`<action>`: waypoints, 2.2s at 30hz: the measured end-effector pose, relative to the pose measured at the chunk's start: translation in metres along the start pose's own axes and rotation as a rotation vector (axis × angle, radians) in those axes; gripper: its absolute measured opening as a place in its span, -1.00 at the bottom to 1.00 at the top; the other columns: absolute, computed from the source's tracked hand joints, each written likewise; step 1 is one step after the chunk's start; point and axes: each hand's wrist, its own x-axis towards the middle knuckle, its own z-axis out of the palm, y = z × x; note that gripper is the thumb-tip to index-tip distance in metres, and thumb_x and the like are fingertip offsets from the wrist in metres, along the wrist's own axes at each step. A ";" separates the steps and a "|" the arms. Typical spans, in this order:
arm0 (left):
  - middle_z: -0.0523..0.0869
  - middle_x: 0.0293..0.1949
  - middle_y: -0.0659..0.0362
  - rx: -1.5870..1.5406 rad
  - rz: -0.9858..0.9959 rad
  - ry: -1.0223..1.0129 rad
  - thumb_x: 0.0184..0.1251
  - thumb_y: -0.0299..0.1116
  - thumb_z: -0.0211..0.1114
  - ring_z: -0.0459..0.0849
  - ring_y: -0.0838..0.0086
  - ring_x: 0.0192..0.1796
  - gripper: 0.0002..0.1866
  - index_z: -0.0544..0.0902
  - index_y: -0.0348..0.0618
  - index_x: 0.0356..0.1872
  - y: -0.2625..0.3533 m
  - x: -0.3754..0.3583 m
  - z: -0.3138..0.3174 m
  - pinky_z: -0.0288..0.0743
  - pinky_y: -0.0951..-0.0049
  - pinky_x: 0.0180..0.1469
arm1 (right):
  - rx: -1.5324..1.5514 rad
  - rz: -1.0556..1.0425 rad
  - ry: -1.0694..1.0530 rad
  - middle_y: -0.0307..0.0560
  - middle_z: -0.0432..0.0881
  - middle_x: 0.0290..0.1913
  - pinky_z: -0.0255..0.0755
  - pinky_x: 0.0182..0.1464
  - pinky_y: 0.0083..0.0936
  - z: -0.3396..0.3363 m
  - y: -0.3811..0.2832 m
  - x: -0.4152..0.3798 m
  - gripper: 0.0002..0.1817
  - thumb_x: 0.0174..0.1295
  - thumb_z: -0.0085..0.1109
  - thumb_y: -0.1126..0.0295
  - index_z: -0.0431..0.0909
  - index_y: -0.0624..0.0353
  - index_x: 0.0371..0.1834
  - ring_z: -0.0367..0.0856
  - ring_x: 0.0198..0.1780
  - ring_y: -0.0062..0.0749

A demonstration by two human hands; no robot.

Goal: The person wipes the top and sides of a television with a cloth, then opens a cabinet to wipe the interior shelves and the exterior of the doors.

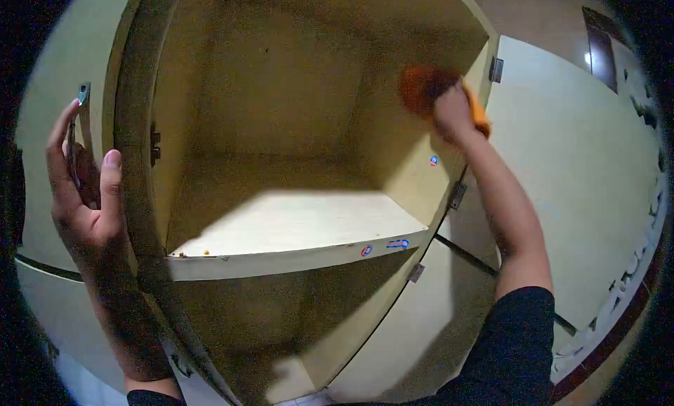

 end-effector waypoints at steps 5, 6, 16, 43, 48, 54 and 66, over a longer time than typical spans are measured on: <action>0.44 -0.29 0.34 0.070 -0.028 -0.029 0.26 -0.54 0.15 0.23 0.71 -0.41 -0.47 0.33 -0.20 0.29 0.001 -0.001 -0.004 0.13 0.75 -0.32 | 0.737 -0.184 -0.303 -0.07 0.52 0.06 0.07 0.36 -0.17 0.036 -0.094 -0.075 -0.60 -0.11 0.21 0.18 0.61 0.14 -0.18 0.36 0.20 -0.21; 0.43 -0.30 0.35 0.067 0.000 -0.017 0.26 -0.53 0.15 0.21 0.71 -0.41 -0.47 0.33 -0.19 0.29 0.000 -0.001 -0.003 0.11 0.75 -0.34 | 0.502 -0.451 -0.516 -0.11 0.52 0.04 0.05 0.37 -0.16 0.023 -0.102 -0.082 -0.62 -0.12 0.22 0.18 0.61 0.09 -0.20 0.37 0.19 -0.25; 0.49 0.16 0.08 -0.073 -0.025 -0.036 0.29 -0.53 0.14 0.49 0.50 0.09 -0.47 0.30 -0.22 0.31 -0.003 -0.003 -0.001 0.25 0.50 0.25 | 0.380 -0.160 -0.175 -0.07 0.51 0.06 -0.04 0.39 -0.10 -0.072 -0.006 -0.050 -0.67 -0.03 0.10 0.38 0.56 0.15 -0.13 0.25 0.32 -0.12; 0.59 -0.03 0.09 0.218 -0.067 -0.055 0.34 -0.36 0.19 0.54 0.44 0.02 -0.56 0.39 -0.24 0.20 -0.013 -0.009 -0.006 0.35 0.47 0.16 | 0.411 0.060 -0.204 0.02 0.62 -0.16 0.44 -0.08 -0.41 -0.039 -0.026 0.047 -0.67 0.06 0.08 0.17 0.58 0.15 -0.21 0.58 -0.13 -0.20; 0.53 -0.05 0.06 0.001 -0.079 0.004 0.29 -0.32 0.25 0.53 0.38 0.02 -0.52 0.34 -0.24 0.16 -0.002 -0.011 0.008 0.36 0.41 0.18 | 0.395 0.113 0.011 -0.01 0.61 -0.15 0.45 -0.06 -0.40 0.012 -0.003 0.100 -0.70 0.09 0.08 0.21 0.57 0.14 -0.18 0.57 -0.12 -0.24; 0.46 -0.06 0.02 -0.166 -0.168 -0.020 0.22 -0.28 0.31 0.51 0.32 0.01 -0.46 0.27 -0.24 0.12 -0.006 -0.005 0.001 0.38 0.33 0.22 | 0.615 0.140 -0.014 -0.05 0.61 -0.15 0.45 -0.05 -0.40 0.041 -0.043 0.116 -0.72 0.13 0.07 0.25 0.55 0.13 -0.15 0.56 -0.11 -0.28; 0.60 -0.13 0.17 0.132 0.001 -0.056 0.35 -0.44 0.08 0.50 0.51 -0.04 -0.51 0.34 -0.19 0.31 -0.014 -0.006 0.005 0.26 0.50 0.14 | 1.522 0.047 -0.340 -0.13 0.59 -0.14 0.45 -0.02 -0.40 0.056 -0.138 0.092 -0.77 0.19 0.06 0.34 0.52 0.11 -0.10 0.54 -0.09 -0.36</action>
